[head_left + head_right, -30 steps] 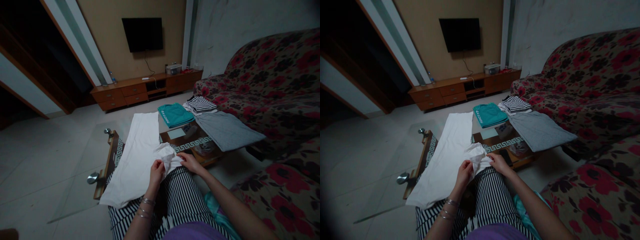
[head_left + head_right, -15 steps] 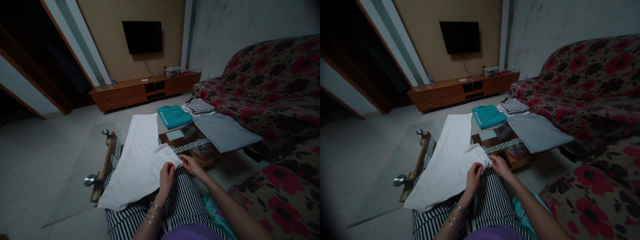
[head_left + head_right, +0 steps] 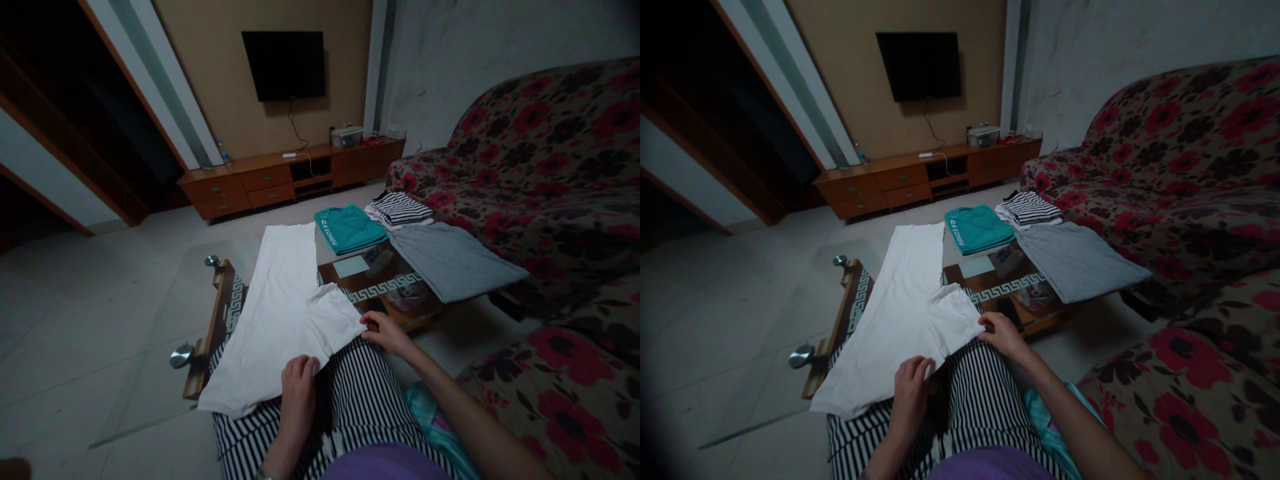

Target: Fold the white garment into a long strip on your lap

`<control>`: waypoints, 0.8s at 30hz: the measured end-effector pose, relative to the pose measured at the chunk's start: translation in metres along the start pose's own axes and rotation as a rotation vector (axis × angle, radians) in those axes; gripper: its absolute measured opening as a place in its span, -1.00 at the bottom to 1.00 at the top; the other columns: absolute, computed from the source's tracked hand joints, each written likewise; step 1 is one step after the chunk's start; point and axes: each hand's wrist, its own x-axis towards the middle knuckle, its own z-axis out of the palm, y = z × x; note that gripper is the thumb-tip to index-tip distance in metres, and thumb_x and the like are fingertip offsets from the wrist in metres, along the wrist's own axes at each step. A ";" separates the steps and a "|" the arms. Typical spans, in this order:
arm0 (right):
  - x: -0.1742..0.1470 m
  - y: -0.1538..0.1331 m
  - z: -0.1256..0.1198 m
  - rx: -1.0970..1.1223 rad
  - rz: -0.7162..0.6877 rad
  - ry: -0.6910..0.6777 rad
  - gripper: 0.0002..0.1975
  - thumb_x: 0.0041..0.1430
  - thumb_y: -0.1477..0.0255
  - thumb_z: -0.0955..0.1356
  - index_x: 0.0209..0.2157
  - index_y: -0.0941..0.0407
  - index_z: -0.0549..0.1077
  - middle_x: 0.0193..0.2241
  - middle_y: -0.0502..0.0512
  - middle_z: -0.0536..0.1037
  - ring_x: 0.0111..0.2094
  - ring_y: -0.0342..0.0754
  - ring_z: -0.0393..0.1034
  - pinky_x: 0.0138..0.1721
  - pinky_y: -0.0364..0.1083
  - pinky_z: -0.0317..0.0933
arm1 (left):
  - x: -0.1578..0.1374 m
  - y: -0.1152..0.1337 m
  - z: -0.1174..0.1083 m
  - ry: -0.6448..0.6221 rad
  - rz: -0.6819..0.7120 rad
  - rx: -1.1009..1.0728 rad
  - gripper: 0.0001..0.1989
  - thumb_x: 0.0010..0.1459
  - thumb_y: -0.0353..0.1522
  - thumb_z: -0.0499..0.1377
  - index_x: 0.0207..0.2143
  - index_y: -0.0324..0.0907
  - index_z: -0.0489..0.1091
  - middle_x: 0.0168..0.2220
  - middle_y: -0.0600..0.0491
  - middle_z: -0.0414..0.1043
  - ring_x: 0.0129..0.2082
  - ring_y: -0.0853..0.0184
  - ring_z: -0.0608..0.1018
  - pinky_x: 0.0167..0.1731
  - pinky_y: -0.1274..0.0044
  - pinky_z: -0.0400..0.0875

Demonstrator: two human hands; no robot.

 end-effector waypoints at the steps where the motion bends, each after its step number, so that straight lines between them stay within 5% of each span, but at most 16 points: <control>1: -0.001 -0.001 0.001 -0.028 -0.010 0.018 -0.77 -0.04 0.47 0.38 -0.26 0.14 0.46 -0.34 0.05 0.47 -0.27 -0.07 0.33 -0.20 -0.12 0.21 | 0.001 -0.002 -0.003 -0.011 0.011 -0.015 -0.55 0.02 -0.65 -0.02 -0.07 -0.16 0.36 -0.12 -0.07 0.36 -0.10 0.20 0.39 -0.10 0.34 0.35; 8: -0.001 0.003 0.003 -0.048 -0.012 0.116 -0.74 -0.01 0.55 0.28 -0.23 0.14 0.47 -0.37 0.05 0.44 -0.34 -0.10 0.31 -0.26 -0.14 0.21 | 0.005 -0.016 -0.027 -0.111 0.068 -0.059 -0.69 0.10 -0.60 -0.02 -0.19 -0.19 0.40 -0.25 -0.04 0.37 -0.19 0.24 0.37 -0.22 0.43 0.35; 12: -0.007 0.005 0.001 -0.113 -0.043 0.064 -0.72 0.00 0.57 0.27 -0.22 0.14 0.48 -0.35 0.07 0.47 -0.32 -0.09 0.33 -0.24 -0.13 0.21 | 0.004 -0.011 -0.036 -0.236 0.077 0.049 -0.71 0.10 -0.56 0.05 -0.19 -0.11 0.43 -0.22 -0.03 0.40 -0.19 0.20 0.38 -0.22 0.38 0.31; 16: -0.006 0.000 -0.008 -0.109 -0.055 -0.009 -0.78 0.09 0.48 0.29 -0.22 0.14 0.50 -0.28 0.11 0.49 -0.31 -0.09 0.36 -0.23 -0.13 0.22 | 0.014 -0.001 -0.035 -0.201 0.124 -0.045 -0.72 0.16 -0.47 0.05 -0.11 -0.10 0.43 -0.13 -0.07 0.41 -0.13 0.17 0.39 -0.15 0.32 0.31; 20: 0.024 -0.009 -0.018 -0.184 -0.064 0.049 -0.81 0.15 0.45 0.28 -0.29 0.15 0.52 -0.29 0.11 0.51 -0.23 -0.06 0.37 -0.13 -0.11 0.20 | 0.057 -0.010 -0.024 -0.076 0.131 -0.219 -0.56 0.06 -0.60 -0.02 -0.05 -0.15 0.40 -0.08 -0.08 0.40 -0.08 0.21 0.39 -0.06 0.35 0.32; 24: 0.079 -0.021 -0.010 -0.234 -0.067 0.079 -0.79 0.15 0.54 0.26 -0.26 0.16 0.52 -0.27 0.12 0.52 -0.20 -0.09 0.36 -0.10 -0.15 0.18 | 0.134 -0.027 -0.010 -0.057 0.138 -0.235 -0.59 0.05 -0.59 0.01 -0.09 -0.13 0.43 -0.08 -0.06 0.40 -0.06 0.21 0.39 -0.01 0.36 0.26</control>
